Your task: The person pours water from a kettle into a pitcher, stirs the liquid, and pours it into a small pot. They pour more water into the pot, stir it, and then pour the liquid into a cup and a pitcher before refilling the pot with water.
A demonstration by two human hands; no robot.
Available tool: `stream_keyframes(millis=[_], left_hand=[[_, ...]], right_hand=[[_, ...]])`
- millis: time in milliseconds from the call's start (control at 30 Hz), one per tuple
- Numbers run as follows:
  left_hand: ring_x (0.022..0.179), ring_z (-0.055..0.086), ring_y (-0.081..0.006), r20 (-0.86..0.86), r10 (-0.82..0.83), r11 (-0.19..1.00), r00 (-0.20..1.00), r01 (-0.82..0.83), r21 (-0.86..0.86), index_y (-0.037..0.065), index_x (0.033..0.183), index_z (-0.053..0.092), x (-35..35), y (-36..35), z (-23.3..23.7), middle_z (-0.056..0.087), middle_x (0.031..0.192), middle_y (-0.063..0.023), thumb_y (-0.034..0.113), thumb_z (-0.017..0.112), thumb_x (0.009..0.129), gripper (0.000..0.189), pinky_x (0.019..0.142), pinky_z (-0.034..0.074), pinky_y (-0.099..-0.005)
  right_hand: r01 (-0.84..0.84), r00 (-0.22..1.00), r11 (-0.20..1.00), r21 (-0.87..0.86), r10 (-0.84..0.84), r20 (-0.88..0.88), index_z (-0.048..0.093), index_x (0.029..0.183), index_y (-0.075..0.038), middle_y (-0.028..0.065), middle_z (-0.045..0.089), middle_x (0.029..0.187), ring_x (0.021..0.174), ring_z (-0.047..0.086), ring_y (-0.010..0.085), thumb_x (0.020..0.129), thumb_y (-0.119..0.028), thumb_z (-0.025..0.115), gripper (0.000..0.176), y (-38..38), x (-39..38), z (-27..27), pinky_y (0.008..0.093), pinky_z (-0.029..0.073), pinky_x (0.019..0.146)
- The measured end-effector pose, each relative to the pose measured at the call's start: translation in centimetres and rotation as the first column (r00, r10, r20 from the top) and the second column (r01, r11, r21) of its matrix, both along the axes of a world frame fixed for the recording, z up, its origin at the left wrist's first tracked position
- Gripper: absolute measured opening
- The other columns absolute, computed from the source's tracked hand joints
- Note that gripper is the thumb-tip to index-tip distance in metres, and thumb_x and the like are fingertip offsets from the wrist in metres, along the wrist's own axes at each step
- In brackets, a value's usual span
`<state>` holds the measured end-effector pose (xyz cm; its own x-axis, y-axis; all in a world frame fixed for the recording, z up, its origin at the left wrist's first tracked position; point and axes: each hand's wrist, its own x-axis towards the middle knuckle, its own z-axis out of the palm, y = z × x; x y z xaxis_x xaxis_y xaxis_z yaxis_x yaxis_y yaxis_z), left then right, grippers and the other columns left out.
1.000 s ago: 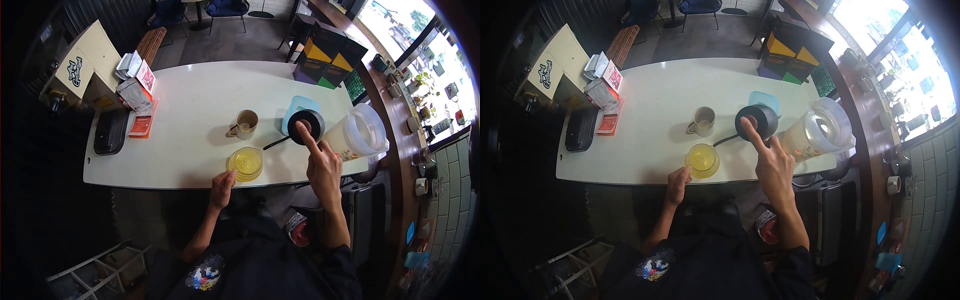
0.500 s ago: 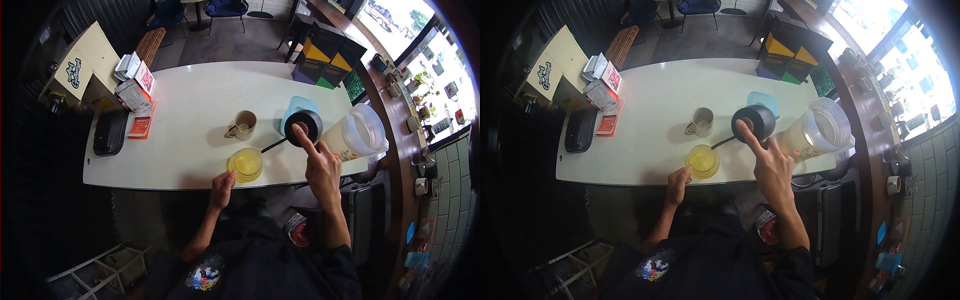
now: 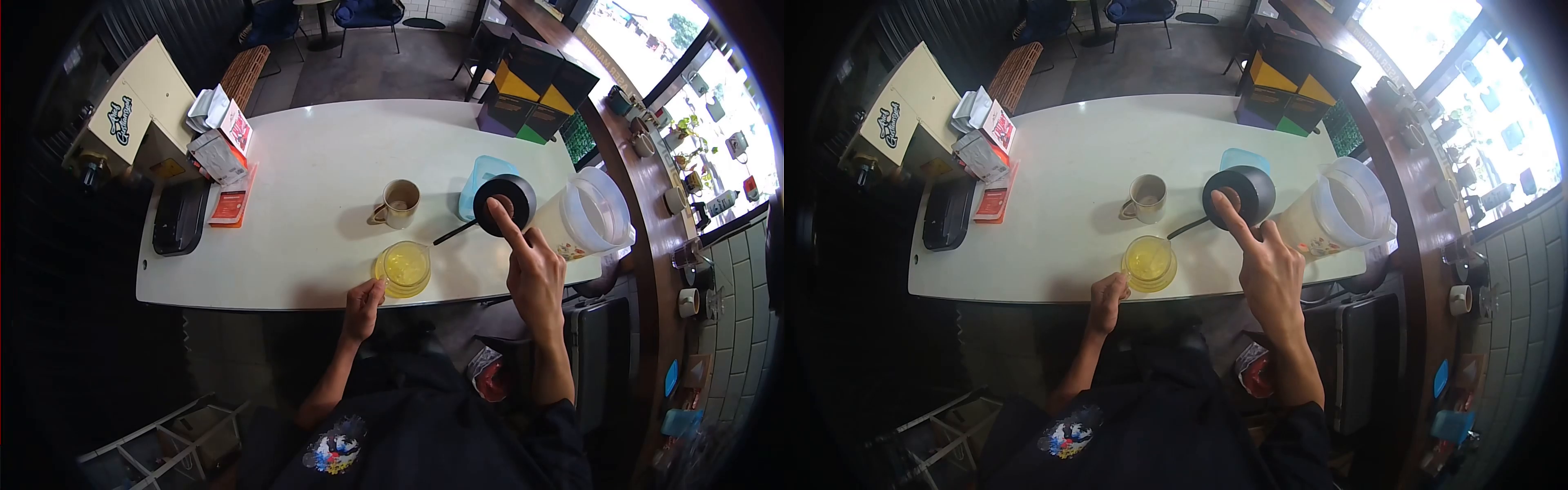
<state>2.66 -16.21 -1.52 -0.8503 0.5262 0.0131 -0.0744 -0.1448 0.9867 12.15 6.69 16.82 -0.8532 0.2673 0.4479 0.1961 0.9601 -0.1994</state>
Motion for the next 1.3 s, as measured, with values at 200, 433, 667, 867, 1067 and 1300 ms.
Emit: stream_keyframes(millis=[200,433,667,867,1067,1300], left_hand=[[0.057,0.028,-0.0050,-0.020,0.006,1.000,1.000,-0.006,-0.018,0.006,0.064,0.038,-0.1,0.2,0.0,0.032,0.059,0.0047,0.021,0.046,0.099,0.039,0.053,0.027,-0.0260],[0.056,0.029,-0.0037,-0.042,0.015,1.000,0.999,-0.015,0.007,0.005,0.063,0.037,-0.1,0.1,0.1,0.033,0.057,0.0053,0.022,0.049,0.099,0.041,0.050,0.025,-0.0257],[0.055,0.030,-0.0040,-0.041,0.021,1.000,0.999,-0.021,-0.009,0.005,0.063,0.039,-0.3,0.0,-0.2,0.034,0.056,0.0050,0.021,0.049,0.099,0.041,0.050,0.026,-0.0257],[0.055,0.030,-0.0039,-0.044,0.015,1.000,0.999,-0.015,-0.016,0.004,0.063,0.039,-0.4,-0.2,0.3,0.035,0.056,0.0047,0.021,0.049,0.099,0.041,0.050,0.026,-0.0256],[0.055,0.030,-0.0040,-0.047,0.019,1.000,0.999,-0.019,-0.015,0.005,0.062,0.037,-0.5,-0.2,0.1,0.034,0.056,0.0048,0.022,0.049,0.099,0.042,0.050,0.026,-0.0261],[0.054,0.028,-0.0042,-0.083,0.025,0.999,0.996,-0.028,-0.032,0.005,0.061,0.036,-0.5,-0.2,-0.2,0.032,0.055,0.0050,0.023,0.049,0.099,0.043,0.049,0.025,-0.0269]], right_hand=[[-0.066,0.997,0.998,-0.001,0.066,0.040,0.044,0.140,-0.037,0.0081,0.051,0.072,0.057,0.056,0.0254,0.072,0.012,0.054,0.084,-0.6,0.0,-0.7,0.0383,0.047,0.051],[-0.011,1.000,1.000,0.000,0.011,0.008,0.046,0.139,-0.036,0.0078,0.051,0.070,0.053,0.054,0.0260,0.072,0.012,0.053,0.083,-0.1,0.0,0.4,0.0394,0.047,0.052],[-0.062,0.998,0.998,-0.007,0.062,0.022,0.046,0.139,-0.037,0.0091,0.056,0.075,0.058,0.057,0.0261,0.071,0.012,0.054,0.083,-0.6,-0.1,-0.4,0.0384,0.048,0.053],[-0.022,0.999,1.000,-0.007,0.022,0.026,0.047,0.138,-0.037,0.0074,0.052,0.071,0.056,0.056,0.0250,0.073,0.010,0.054,0.081,-0.4,-0.1,0.7,0.0384,0.048,0.052],[-0.013,1.000,1.000,0.002,0.013,0.024,0.047,0.138,-0.037,0.0077,0.051,0.071,0.055,0.055,0.0260,0.072,0.011,0.053,0.082,-0.7,-0.2,0.5,0.0396,0.049,0.055],[-0.053,0.997,0.999,0.006,0.052,0.054,0.048,0.138,-0.036,0.0096,0.055,0.075,0.059,0.059,0.0260,0.071,0.012,0.053,0.083,-1.4,-0.2,-0.3,0.0379,0.049,0.054]])
